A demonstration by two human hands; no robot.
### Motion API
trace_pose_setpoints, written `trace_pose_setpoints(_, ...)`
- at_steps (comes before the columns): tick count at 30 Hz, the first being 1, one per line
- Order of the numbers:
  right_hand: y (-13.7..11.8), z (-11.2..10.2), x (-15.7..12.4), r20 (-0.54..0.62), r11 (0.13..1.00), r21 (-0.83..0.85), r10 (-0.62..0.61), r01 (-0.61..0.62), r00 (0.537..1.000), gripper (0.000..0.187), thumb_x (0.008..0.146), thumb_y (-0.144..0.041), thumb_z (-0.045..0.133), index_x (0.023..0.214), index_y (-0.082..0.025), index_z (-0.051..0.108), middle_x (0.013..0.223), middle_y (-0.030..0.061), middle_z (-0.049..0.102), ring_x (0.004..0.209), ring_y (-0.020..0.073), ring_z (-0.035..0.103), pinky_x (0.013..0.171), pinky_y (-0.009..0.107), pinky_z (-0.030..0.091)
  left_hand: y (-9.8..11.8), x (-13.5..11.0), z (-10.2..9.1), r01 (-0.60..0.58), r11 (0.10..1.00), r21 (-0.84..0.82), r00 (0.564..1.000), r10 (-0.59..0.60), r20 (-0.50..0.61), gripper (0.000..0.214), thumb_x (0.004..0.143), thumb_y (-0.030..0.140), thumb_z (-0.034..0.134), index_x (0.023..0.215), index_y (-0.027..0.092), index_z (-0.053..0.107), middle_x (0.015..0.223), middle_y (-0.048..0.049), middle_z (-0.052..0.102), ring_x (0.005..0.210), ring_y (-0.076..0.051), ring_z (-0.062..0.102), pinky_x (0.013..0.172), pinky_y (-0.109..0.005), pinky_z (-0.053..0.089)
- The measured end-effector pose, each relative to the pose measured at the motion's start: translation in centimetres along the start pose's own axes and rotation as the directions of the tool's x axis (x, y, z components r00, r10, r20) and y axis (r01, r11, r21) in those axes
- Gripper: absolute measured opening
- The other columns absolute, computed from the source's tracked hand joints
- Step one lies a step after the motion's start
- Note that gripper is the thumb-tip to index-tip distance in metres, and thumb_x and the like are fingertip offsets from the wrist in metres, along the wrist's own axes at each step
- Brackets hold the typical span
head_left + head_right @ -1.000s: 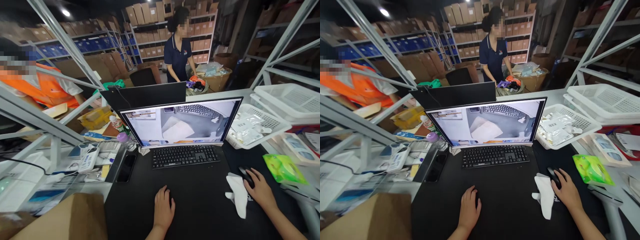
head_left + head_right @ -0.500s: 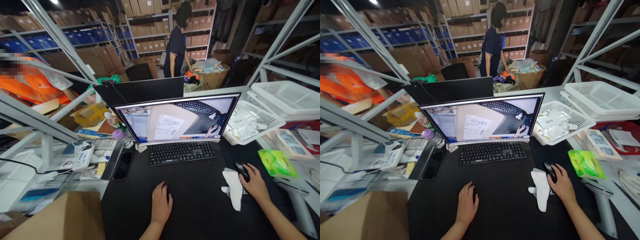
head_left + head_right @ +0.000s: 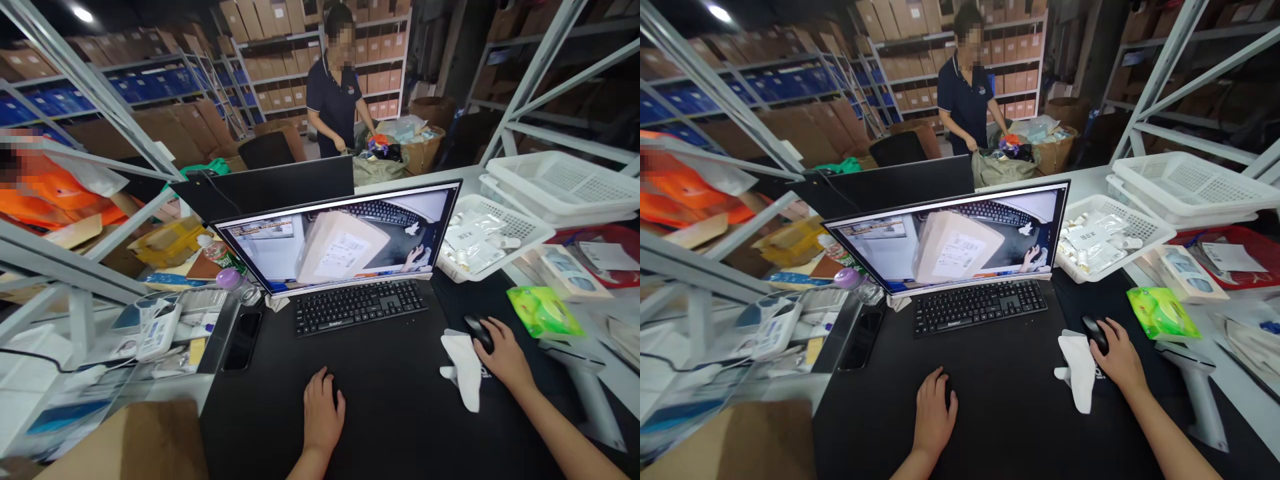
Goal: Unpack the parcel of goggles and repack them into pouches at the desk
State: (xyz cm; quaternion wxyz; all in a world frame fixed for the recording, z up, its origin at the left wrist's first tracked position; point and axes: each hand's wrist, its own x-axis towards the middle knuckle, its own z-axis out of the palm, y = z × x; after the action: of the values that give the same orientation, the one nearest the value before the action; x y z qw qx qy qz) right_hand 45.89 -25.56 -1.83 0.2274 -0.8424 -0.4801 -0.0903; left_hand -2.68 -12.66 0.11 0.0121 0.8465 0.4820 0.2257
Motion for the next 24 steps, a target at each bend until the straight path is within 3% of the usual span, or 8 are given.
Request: trace_pose_setpoints(24, -0.1, -0.1, 0.4, -0.057, 0.999, 0.031, -0.029, 0.031, 0.998, 0.048, 0.09, -0.041, 0.053, 0.132, -0.018, 0.054, 0.14, 0.0176, 0.054, 0.12, 0.035, 0.063, 0.096, 0.05, 0.058, -0.7, 0.1, 1.1, -0.058, 0.998, 0.033, 0.997, 0.059, -0.041, 0.023, 0.094, 0.023, 0.048, 0.112, 0.015, 0.061, 0.124, -0.0142, 0.062, 0.114, -0.029, 0.06, 0.094, -0.048, 0.053)
